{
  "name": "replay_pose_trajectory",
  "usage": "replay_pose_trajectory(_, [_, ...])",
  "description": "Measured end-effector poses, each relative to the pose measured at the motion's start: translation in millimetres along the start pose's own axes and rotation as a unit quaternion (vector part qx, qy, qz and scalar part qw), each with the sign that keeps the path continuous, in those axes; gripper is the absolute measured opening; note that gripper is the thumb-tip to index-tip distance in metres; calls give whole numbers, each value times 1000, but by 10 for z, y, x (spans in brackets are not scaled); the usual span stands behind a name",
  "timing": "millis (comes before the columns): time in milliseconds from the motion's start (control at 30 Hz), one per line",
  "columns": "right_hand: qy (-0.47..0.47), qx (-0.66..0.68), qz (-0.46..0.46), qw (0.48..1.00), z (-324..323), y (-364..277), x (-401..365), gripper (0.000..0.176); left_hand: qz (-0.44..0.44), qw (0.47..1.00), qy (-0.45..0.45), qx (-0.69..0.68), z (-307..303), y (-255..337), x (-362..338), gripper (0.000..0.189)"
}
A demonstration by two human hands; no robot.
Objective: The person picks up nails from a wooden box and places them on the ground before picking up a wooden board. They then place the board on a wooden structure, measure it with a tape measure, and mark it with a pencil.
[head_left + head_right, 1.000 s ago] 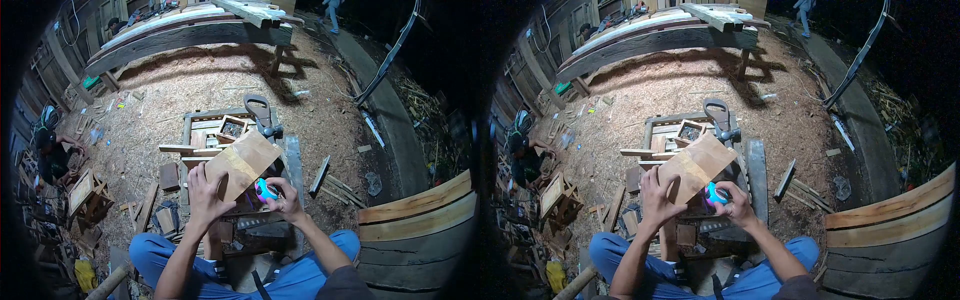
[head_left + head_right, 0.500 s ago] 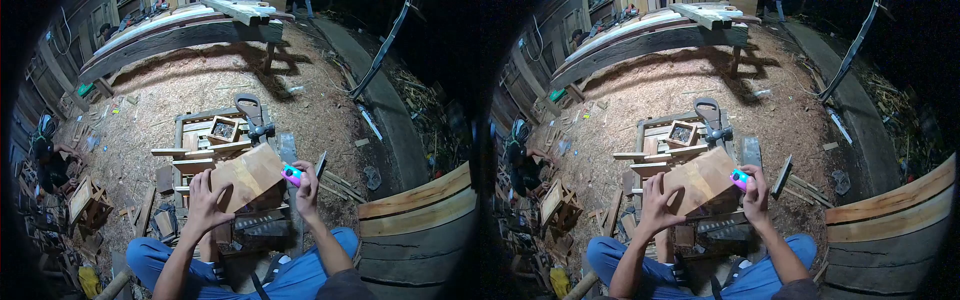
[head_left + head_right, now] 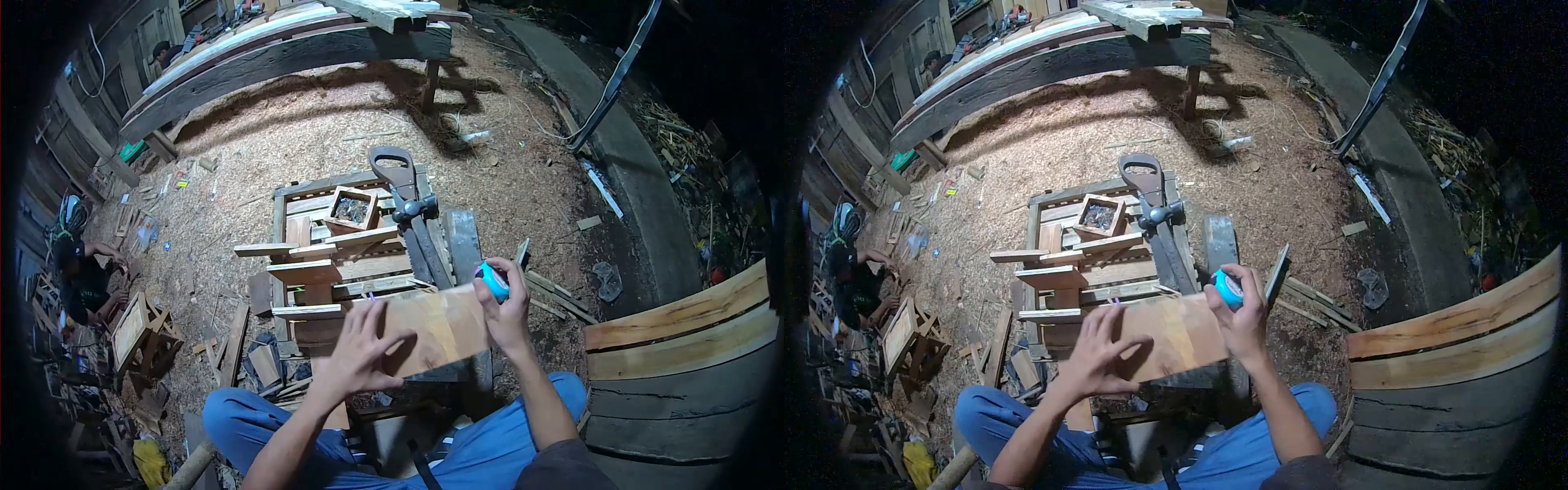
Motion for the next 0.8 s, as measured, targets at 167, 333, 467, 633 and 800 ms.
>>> replay_pose_trajectory(167, [20, -20, -3, 1000, -46, 143, -12, 40, 47, 996, -66, -43, 349, 174, -31, 94])
replay_pose_trajectory(333, [-5, -66, -13, 998, -91, 125, -82, 39, 64, 995, -65, -38, 527, 119, -46, 96])
replay_pose_trajectory(467, [-42, -71, 19, 996, -111, 148, -146, 40, 52, 990, -108, -74, 547, 73, 8, 100])
replay_pose_trajectory(633, [-65, -83, 38, 994, -35, 361, -207, 41, 70, 993, -85, -33, 642, 32, -7, 105])
replay_pose_trajectory(800, [-143, -80, 33, 986, 189, 668, -242, 46, 65, 993, -92, -39, 690, 2, 7, 108])
Point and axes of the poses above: each hand's wrist, its own x-axis towards the middle knuckle, its own z-axis out of the palm, y = z × x, the point moved 4 cm from there along x, towards the middle knuckle, and after that the axes turned 9 degrees about x, right-handed, at the moved point
